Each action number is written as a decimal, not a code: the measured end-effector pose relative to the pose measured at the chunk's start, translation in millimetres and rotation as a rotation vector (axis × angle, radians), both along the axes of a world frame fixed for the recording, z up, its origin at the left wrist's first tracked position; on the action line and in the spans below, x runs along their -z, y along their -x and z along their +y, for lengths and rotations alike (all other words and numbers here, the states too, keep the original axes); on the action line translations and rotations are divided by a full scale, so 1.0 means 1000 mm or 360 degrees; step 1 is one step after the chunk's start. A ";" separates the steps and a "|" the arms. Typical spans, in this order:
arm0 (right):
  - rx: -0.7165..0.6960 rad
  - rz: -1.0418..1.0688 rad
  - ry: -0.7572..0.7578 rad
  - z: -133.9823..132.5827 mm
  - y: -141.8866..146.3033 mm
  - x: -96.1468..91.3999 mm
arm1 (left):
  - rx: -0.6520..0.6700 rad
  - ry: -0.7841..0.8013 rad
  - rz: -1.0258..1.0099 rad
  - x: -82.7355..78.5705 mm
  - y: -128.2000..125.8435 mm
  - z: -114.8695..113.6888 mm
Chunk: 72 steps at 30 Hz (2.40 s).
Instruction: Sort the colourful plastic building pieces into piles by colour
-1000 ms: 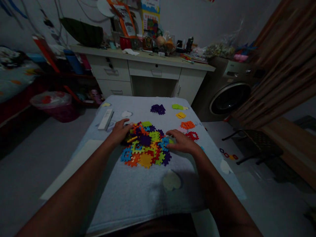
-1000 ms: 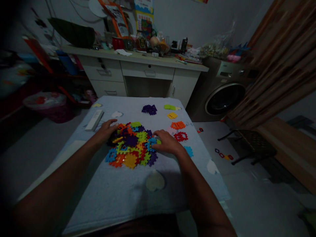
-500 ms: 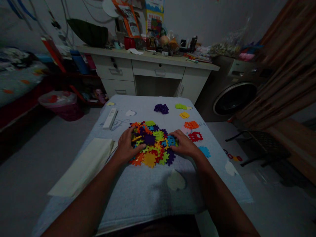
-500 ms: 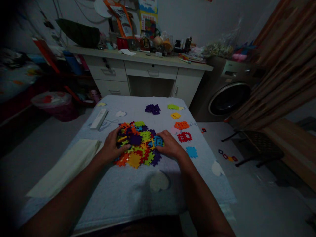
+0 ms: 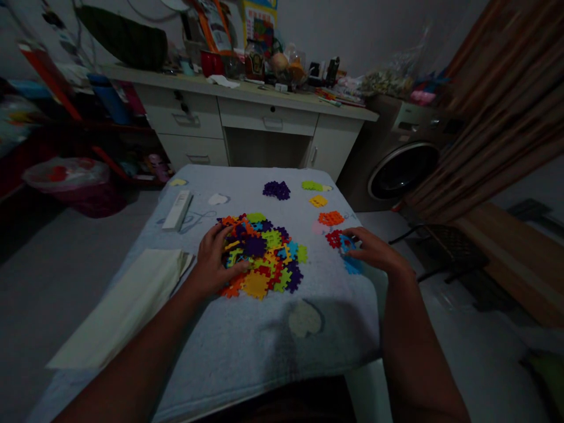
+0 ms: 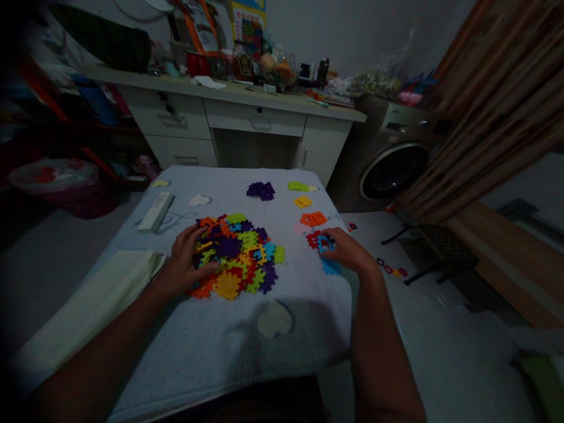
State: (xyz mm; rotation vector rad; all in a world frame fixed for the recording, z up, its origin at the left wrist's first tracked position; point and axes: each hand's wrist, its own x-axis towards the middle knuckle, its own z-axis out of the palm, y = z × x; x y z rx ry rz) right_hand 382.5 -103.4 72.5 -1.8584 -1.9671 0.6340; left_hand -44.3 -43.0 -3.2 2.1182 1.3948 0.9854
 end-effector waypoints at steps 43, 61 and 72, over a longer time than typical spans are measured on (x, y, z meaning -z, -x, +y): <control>-0.0554 -0.0275 -0.0513 0.026 0.169 0.061 | 0.0072 -0.0225 0.0225 -0.010 -0.009 -0.016; -0.0504 -0.0117 -0.0526 0.071 0.218 0.025 | -0.0064 -0.0278 0.0240 -0.011 -0.005 -0.014; -0.0412 0.0392 -0.0618 0.078 0.212 0.040 | -0.0303 -0.0135 0.0292 -0.010 -0.004 -0.011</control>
